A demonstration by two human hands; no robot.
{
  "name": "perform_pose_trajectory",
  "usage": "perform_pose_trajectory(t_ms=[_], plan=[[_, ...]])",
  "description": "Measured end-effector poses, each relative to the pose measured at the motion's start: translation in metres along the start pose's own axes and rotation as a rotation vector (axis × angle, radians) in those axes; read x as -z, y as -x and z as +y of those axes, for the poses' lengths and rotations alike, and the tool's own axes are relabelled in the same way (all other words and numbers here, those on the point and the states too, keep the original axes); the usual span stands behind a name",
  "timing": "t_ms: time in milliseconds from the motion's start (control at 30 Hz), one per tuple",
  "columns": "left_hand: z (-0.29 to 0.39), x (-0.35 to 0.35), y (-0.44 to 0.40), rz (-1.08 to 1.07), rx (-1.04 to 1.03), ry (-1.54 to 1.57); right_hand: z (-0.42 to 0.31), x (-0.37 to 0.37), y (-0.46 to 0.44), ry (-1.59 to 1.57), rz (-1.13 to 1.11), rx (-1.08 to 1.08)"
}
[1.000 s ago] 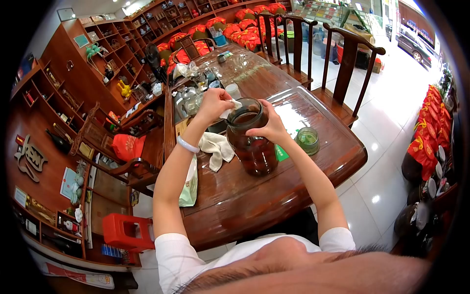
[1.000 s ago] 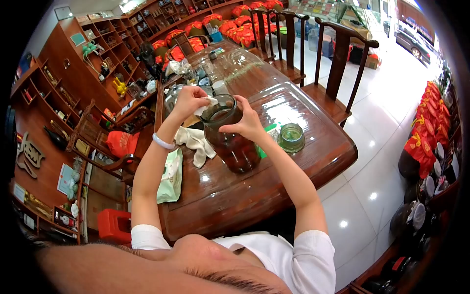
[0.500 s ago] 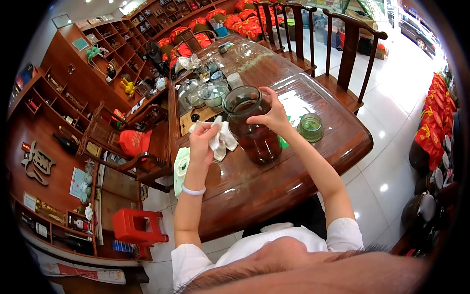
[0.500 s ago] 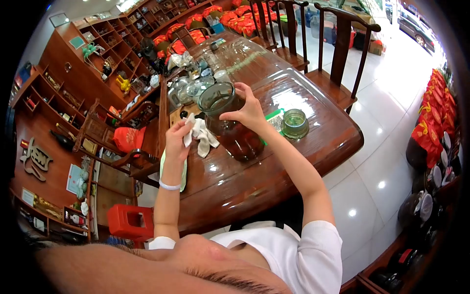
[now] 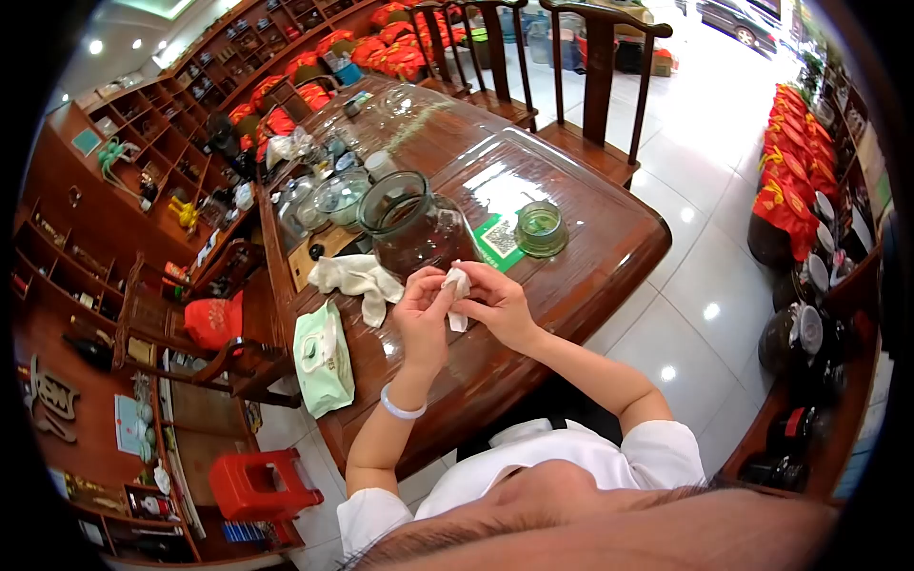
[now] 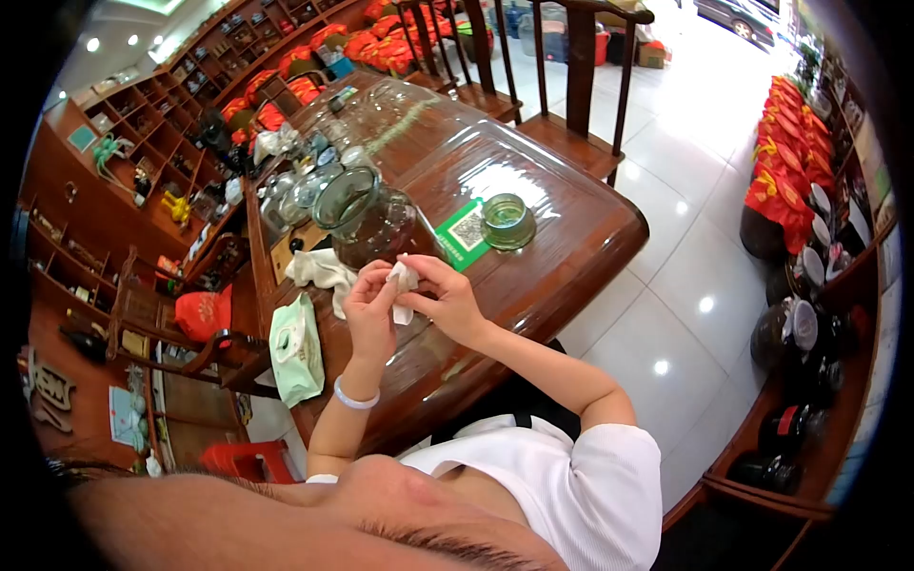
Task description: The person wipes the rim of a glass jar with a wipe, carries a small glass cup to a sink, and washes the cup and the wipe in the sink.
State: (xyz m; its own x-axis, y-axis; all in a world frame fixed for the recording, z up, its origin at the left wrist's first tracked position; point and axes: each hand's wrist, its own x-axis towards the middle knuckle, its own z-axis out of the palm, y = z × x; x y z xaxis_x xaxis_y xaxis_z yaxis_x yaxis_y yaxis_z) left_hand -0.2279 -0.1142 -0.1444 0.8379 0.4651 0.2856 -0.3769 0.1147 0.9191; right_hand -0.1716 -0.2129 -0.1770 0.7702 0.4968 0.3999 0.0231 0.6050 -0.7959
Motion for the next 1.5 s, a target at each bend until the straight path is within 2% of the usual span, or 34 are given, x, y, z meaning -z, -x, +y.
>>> perform_pose_trajectory(t_ms=[67, 100, 167, 233, 300, 367, 400, 433, 467, 500, 533, 567, 633, 700, 767, 867, 933, 967, 1033, 1067, 1133, 1167, 1233, 1267, 1333, 1367, 1433, 1500], plan=[[0.001, 0.009, -0.003, -0.029, 0.092, -0.024, 0.007, 0.008, -0.003, 0.253, 0.006, 0.131], [0.006, 0.011, -0.002, -0.031, 0.098, -0.023, 0.004, 0.011, -0.009, 0.254, 0.011, 0.127], [0.022, 0.016, -0.002, 0.073, -0.067, -0.237, -0.006, 0.023, -0.038, 0.303, 0.102, 0.096], [0.024, 0.037, -0.015, 0.176, -0.293, -0.405, -0.006, 0.048, -0.090, 0.068, 0.180, 0.083], [0.027, 0.046, -0.033, 0.223, -0.425, -0.710, -0.006, 0.060, -0.147, 0.238, 0.209, 0.082], [0.015, 0.055, -0.055, 0.210, -0.470, -0.842, 0.000, 0.058, -0.195, 0.182, -0.033, -0.129], [0.017, 0.049, -0.058, 0.214, -0.470, -0.849, 0.004, 0.050, -0.211, 0.295, -0.133, -0.194], [0.018, 0.039, -0.059, 0.130, -0.436, -0.766, 0.009, 0.041, -0.225, 0.410, -0.236, -0.255], [0.018, 0.031, -0.061, 0.049, -0.405, -0.681, 0.021, 0.031, -0.235, 0.370, -0.349, -0.294], [0.012, 0.030, -0.066, 0.058, -0.414, -0.684, 0.032, 0.024, -0.244, 0.332, -0.463, -0.332], [0.002, 0.034, -0.071, 0.027, -0.358, -0.552, 0.016, 0.011, -0.238, 0.237, -0.540, -0.477], [-0.006, 0.038, -0.076, -0.002, -0.310, -0.422, 0.021, 0.009, -0.245, 0.238, -0.563, -0.468], [-0.012, 0.044, -0.078, 0.001, -0.341, -0.483, 0.055, 0.006, -0.270, 0.263, -0.867, -0.481], [-0.009, 0.042, -0.076, 0.028, -0.339, -0.518, 0.097, 0.003, -0.292, 0.192, -0.981, -0.626], [-0.007, 0.040, -0.076, 0.009, -0.345, -0.445, 0.084, 0.000, -0.283, 0.181, -1.010, -0.673], [-0.005, 0.038, -0.074, 0.033, -0.370, -0.441, 0.049, 0.005, -0.254, 0.134, -0.958, -0.627], [-0.010, 0.043, -0.075, 0.058, -0.374, -0.496, 0.035, 0.012, -0.237, 0.077, -0.722, -0.511], [-0.012, 0.045, -0.077, 0.069, -0.375, -0.488, 0.029, 0.017, -0.228, 0.085, -0.729, -0.519], [-0.015, 0.046, -0.077, 0.069, -0.362, -0.469, 0.021, 0.024, -0.207, 0.078, -0.482, -0.311], [-0.015, 0.044, -0.076, 0.087, -0.362, -0.457, 0.017, 0.027, -0.195, 0.088, -0.486, -0.314], [-0.021, 0.048, -0.077, 0.117, -0.382, -0.514, 0.006, 0.034, -0.168, 0.361, -0.250, -0.121], [-0.025, 0.050, -0.078, 0.140, -0.396, -0.586, -0.001, 0.037, -0.153, 0.461, -0.241, -0.083], [-0.027, 0.052, -0.080, 0.139, -0.391, -0.578, 0.004, 0.039, -0.132, 0.377, -0.207, 0.081], [-0.028, 0.052, -0.080, 0.145, -0.386, -0.579, 0.003, 0.038, -0.124, 0.389, -0.207, 0.079], [-0.028, 0.052, -0.080, 0.151, -0.390, -0.598, 0.001, 0.032, -0.112, 0.568, -0.168, 0.343], [-0.028, 0.053, -0.079, 0.154, -0.385, -0.607, 0.003, 0.031, -0.109, 0.571, -0.176, 0.334], [-0.026, 0.054, -0.077, 0.158, -0.374, -0.623, 0.005, 0.027, -0.102, 0.750, -0.111, 0.542], [-0.022, 0.055, -0.076, 0.110, -0.386, -0.661, 0.004, 0.022, -0.094, 0.820, -0.081, 0.565]])
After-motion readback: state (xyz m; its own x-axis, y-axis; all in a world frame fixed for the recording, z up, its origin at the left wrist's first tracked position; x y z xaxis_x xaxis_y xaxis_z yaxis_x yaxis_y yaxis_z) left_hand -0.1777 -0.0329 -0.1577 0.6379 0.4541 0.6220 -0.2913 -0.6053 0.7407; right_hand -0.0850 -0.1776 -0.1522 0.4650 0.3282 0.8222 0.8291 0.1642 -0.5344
